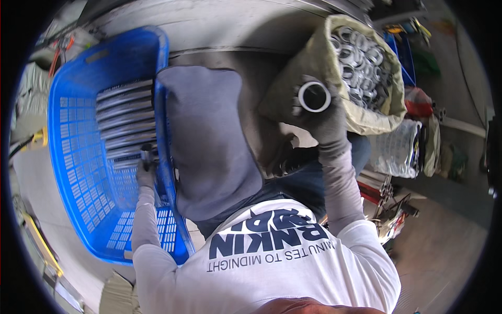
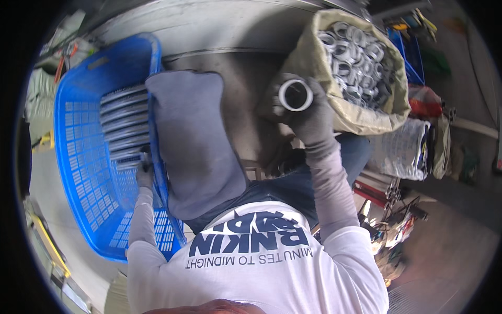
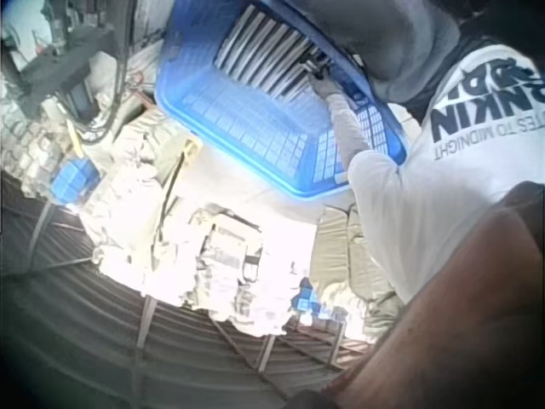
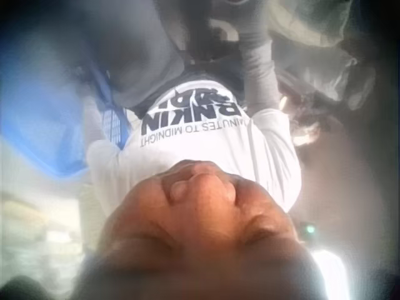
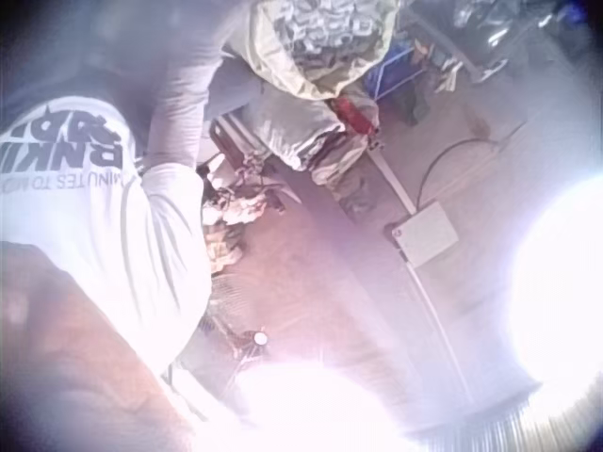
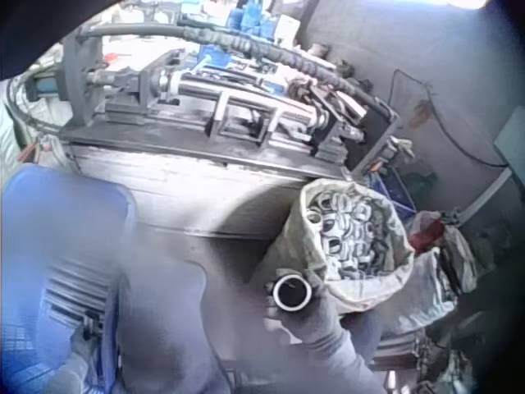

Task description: Assembling metal rings onto metal tubes and placing them into a collection basket.

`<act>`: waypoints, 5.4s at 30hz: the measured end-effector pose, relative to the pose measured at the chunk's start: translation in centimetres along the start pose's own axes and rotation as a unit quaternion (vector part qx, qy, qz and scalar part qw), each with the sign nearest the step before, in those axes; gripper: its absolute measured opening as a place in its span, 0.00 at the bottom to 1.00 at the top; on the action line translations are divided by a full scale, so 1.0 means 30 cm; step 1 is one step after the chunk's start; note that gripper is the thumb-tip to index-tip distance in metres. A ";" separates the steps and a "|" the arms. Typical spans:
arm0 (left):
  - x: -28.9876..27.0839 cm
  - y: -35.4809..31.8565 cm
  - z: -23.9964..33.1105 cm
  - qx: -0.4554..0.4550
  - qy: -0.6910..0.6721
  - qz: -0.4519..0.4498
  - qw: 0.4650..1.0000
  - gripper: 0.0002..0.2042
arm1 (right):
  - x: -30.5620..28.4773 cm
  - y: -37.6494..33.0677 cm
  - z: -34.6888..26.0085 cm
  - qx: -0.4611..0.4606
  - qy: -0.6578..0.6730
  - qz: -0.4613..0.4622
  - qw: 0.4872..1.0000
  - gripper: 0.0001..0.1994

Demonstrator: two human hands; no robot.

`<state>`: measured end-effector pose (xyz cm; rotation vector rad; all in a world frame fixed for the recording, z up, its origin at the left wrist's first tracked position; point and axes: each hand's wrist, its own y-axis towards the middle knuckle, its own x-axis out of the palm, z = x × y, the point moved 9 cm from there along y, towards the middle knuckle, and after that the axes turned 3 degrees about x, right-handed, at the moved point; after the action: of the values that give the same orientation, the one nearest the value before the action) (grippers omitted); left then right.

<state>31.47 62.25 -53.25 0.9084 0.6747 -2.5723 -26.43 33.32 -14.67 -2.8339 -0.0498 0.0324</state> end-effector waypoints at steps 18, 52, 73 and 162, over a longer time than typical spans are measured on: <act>0.128 -0.547 2.249 0.567 0.261 -0.097 0.776 0.32 | -0.073 -0.148 -0.110 -0.284 -0.106 0.008 0.953 0.19; -0.232 -0.402 2.474 0.368 -0.599 -0.046 0.710 0.25 | -0.448 -0.029 -0.371 -0.355 -0.145 0.154 0.911 0.26; 0.103 -0.531 2.311 0.531 0.250 -0.061 0.808 0.28 | -0.266 -0.132 -0.251 -0.285 -0.085 -0.039 0.954 0.20; -0.019 0.528 3.173 0.470 0.425 0.265 0.727 0.26 | -0.542 -0.035 -0.136 -0.252 -0.096 0.074 0.960 0.28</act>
<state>-8.36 -1.58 7.17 2.2231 -0.7842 -1.7303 -42.61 32.47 -10.18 -3.3267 0.1330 0.3787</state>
